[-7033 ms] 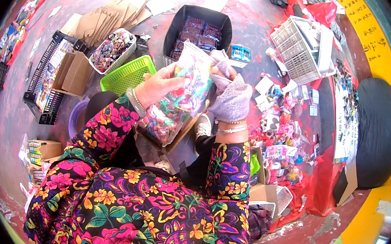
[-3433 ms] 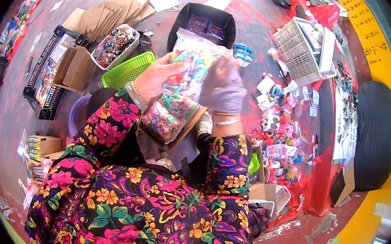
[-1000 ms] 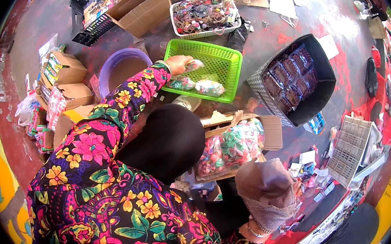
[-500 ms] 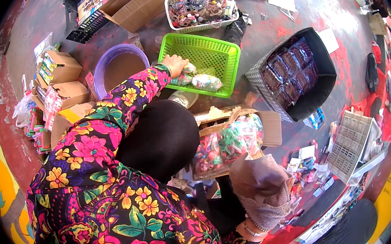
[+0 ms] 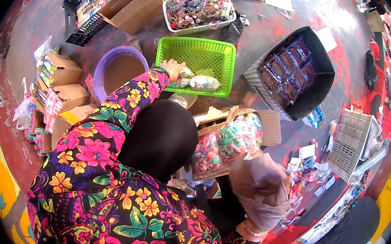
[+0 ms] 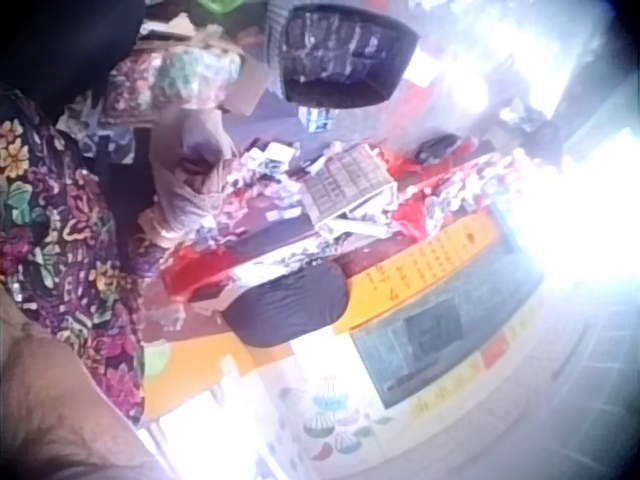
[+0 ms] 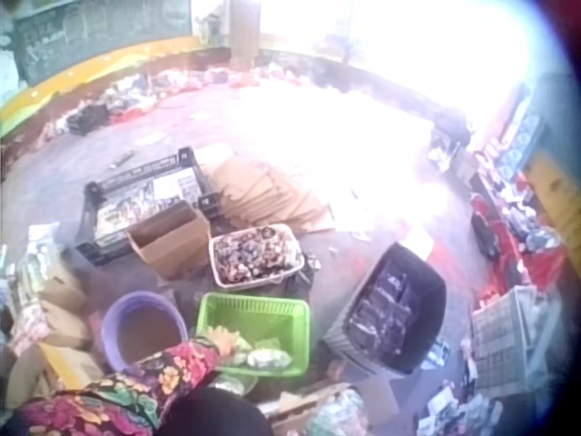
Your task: The person sits on the floor and wipes small packaged items with a cloth. They pick up each package from a green basket, wipe it with a cloth, and place it back into the basket.
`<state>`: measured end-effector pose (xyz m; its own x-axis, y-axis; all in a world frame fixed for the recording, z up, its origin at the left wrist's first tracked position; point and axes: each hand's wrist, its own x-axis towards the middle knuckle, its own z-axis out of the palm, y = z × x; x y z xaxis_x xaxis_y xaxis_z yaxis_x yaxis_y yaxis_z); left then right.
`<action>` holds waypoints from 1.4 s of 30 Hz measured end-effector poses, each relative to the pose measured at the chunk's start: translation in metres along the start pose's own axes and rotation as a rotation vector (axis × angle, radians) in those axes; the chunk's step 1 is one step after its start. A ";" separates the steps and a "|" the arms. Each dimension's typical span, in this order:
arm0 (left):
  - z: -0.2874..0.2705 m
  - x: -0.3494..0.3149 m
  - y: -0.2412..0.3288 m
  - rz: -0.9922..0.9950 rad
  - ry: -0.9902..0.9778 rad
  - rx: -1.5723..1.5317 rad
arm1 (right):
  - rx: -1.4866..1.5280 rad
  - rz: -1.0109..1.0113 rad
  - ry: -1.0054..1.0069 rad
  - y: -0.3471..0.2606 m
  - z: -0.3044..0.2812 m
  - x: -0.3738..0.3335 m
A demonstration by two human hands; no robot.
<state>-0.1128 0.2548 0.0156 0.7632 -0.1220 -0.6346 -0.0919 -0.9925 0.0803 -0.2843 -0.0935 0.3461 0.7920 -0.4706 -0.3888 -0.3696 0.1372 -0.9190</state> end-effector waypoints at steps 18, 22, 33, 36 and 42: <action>0.019 0.006 -0.001 0.139 0.013 -0.100 | -0.041 0.079 0.054 0.000 -0.014 -0.002; 0.009 0.007 -0.007 0.152 -0.024 -0.209 | 0.091 0.042 0.014 -0.008 0.000 -0.009; -0.065 -0.007 -0.047 0.412 0.638 -0.869 | -0.629 -0.787 0.014 -0.025 -0.035 -0.004; -0.149 -0.060 -0.005 0.476 0.603 -0.679 | -0.597 -0.783 0.133 -0.019 -0.056 0.004; -0.246 -0.168 0.129 0.927 0.535 -0.237 | -0.613 -0.761 0.267 -0.003 -0.085 0.045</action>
<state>-0.0957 0.1478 0.3214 0.6454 -0.7469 0.1599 -0.6919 -0.4831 0.5366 -0.2888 -0.1889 0.3365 0.8145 -0.4361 0.3826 -0.0569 -0.7164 -0.6954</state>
